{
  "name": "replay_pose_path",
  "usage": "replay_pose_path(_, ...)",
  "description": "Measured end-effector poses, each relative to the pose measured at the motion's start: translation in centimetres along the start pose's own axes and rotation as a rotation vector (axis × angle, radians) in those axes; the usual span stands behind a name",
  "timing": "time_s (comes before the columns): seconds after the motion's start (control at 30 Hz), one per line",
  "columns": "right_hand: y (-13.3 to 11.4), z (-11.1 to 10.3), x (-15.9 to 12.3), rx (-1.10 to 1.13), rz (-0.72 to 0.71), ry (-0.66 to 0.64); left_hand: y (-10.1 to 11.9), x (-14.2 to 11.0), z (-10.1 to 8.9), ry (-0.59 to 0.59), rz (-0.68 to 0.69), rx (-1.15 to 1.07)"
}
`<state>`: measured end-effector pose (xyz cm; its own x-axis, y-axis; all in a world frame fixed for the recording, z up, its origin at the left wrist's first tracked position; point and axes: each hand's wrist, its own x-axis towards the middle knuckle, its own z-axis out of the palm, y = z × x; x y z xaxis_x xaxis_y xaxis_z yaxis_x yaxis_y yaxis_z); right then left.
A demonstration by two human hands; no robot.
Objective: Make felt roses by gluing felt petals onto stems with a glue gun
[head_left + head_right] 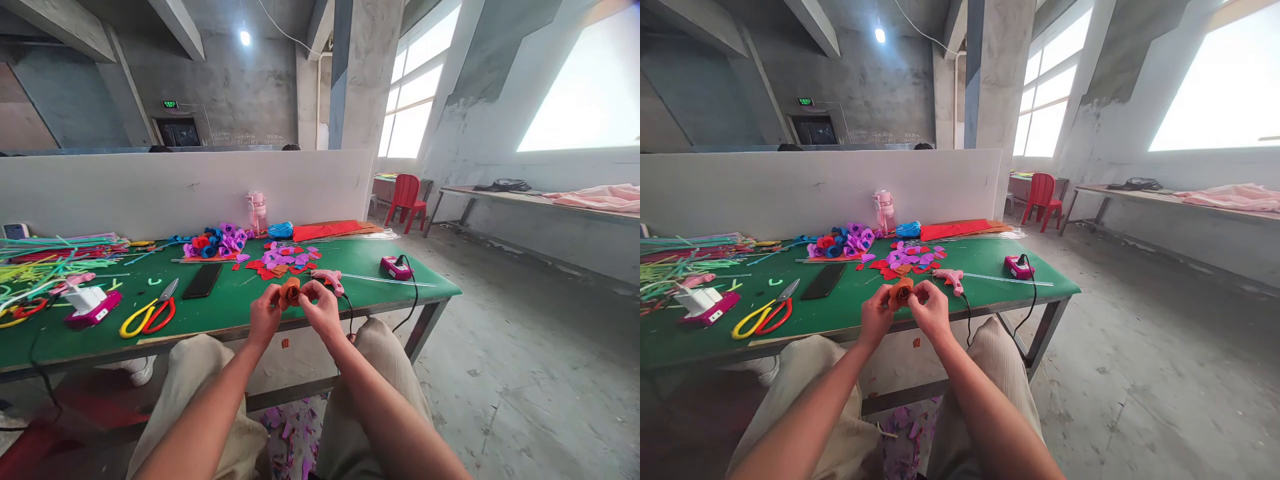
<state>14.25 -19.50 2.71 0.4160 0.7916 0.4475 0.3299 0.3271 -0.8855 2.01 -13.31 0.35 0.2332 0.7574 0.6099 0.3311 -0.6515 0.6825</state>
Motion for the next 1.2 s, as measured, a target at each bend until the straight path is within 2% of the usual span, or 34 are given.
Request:
replay_pose_path(0.17,0.0,-0.2,0.0,0.011,-0.055,0.028,-0.1,-0.1,0.0,-0.002,0.005,0.0)
replay_pose_path(0.33,-0.1,-0.4,0.2,0.015,-0.069,0.042,-0.1,0.1,0.2,-0.005,-0.018,-0.099)
replay_pose_path(0.53,1.2,-1.2,1.3,0.086,-0.006,0.178,-0.4,0.9,0.3,0.04,-0.299,-0.4)
replay_pose_path(0.6,2.0,-1.2,1.6,0.111,0.07,0.137,-0.5,1.0,0.2,0.031,-0.341,-0.475)
replay_pose_path(0.7,3.0,-0.4,1.4,0.13,0.122,-0.006,-0.7,1.1,0.0,0.045,-0.361,-0.513)
replay_pose_path(0.8,3.5,0.9,0.7,0.122,0.047,-0.126,-0.9,1.1,-0.2,0.074,-0.359,-0.532)
replay_pose_path(0.9,3.7,2.1,0.3,0.103,0.0,-0.145,-1.0,0.8,-0.2,0.054,-0.33,-0.525)
replay_pose_path(0.97,3.7,2.7,0.4,0.105,-0.023,-0.154,-1.1,0.5,-0.1,0.027,-0.263,-0.456)
replay_pose_path(1.1,3.3,2.7,1.1,0.161,-0.107,-0.202,-1.2,-0.2,-0.2,-0.001,-0.09,-0.25)
replay_pose_path(1.2,2.8,2.1,1.6,0.151,-0.199,-0.249,-1.3,-0.2,-0.4,-0.038,-0.025,-0.163)
